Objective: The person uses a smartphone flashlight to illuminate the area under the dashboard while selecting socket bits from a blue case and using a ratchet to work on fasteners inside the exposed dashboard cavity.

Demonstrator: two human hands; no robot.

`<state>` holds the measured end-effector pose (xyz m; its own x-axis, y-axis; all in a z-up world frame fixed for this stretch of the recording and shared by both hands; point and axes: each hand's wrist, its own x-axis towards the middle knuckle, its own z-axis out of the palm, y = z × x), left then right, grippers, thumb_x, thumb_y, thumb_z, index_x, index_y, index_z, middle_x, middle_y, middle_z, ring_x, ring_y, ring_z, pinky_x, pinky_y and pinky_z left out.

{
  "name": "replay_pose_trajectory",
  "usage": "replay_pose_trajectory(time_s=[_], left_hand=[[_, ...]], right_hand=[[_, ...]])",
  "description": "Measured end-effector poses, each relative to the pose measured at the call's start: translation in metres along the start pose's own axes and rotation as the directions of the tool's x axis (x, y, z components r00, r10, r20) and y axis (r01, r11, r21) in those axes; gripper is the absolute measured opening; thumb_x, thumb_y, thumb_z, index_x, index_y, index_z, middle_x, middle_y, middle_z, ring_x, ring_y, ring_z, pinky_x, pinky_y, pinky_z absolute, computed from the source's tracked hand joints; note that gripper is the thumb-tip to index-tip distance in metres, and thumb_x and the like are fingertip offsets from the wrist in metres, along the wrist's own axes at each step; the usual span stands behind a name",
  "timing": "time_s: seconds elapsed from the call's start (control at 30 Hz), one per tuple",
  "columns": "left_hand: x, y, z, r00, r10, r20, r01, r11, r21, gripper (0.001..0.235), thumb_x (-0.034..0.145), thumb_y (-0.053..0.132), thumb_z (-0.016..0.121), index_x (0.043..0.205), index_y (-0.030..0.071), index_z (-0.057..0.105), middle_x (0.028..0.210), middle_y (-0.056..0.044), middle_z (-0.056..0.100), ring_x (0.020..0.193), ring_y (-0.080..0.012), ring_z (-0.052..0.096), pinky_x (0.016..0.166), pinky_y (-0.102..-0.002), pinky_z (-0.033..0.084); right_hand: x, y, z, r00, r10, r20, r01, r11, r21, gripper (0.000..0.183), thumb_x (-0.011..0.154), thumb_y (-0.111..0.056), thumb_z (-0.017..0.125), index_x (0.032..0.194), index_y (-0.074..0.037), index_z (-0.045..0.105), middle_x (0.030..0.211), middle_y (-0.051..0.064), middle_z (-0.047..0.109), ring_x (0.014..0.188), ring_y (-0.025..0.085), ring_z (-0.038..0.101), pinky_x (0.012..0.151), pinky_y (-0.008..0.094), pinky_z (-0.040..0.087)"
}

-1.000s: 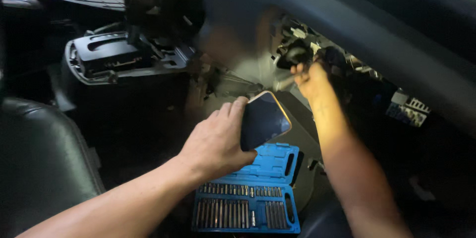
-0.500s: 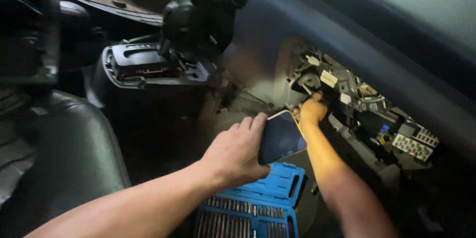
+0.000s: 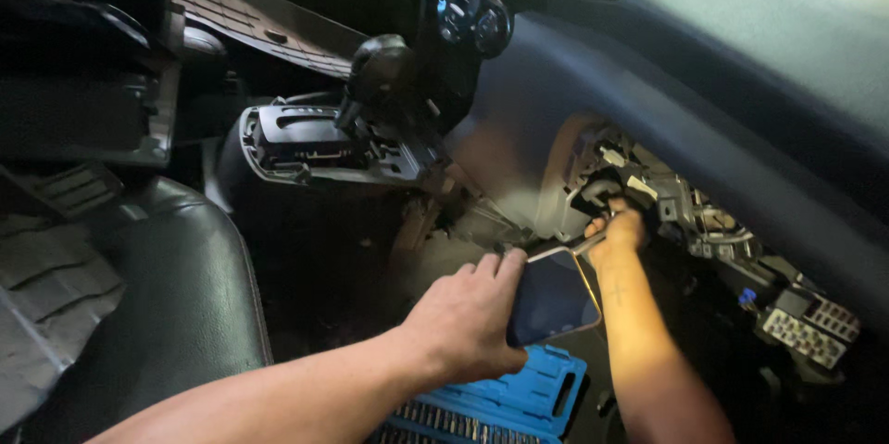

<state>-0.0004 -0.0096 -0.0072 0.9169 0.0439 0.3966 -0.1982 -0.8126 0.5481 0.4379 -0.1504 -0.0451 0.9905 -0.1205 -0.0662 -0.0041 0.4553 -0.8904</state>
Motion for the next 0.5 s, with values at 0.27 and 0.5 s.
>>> replay_pose_trajectory(time_s=[0.27,0.5], left_hand=[[0.001,-0.003,0.003,1.000,0.015,0.019,-0.015,1.000,0.007,0.100,0.063,0.029,0.081,0.146,-0.003,0.035,0.120,-0.023,0.058,0.109,-0.0396,0.060,0.091,-0.047,0.054],[0.001,-0.003,0.005,0.999,0.017,0.041,-0.017,1.000,0.000,0.103,0.062,0.028,0.082,0.147,-0.004,0.034,0.121,-0.023,0.058,0.110,-0.0392,0.060,0.091,-0.046,0.054]], right_hand=[[0.001,0.010,0.003,0.999,0.005,-0.036,-0.003,0.999,0.044,0.021,0.094,-0.022,0.053,0.077,-0.012,0.057,0.061,0.001,0.050,0.045,0.015,0.045,0.043,0.031,0.041],[0.025,0.009,0.003,0.989,-0.009,-0.151,0.009,1.000,0.001,0.023,0.095,-0.022,0.050,0.078,-0.008,0.056,0.060,0.004,0.052,0.047,0.017,0.048,0.044,0.033,0.044]])
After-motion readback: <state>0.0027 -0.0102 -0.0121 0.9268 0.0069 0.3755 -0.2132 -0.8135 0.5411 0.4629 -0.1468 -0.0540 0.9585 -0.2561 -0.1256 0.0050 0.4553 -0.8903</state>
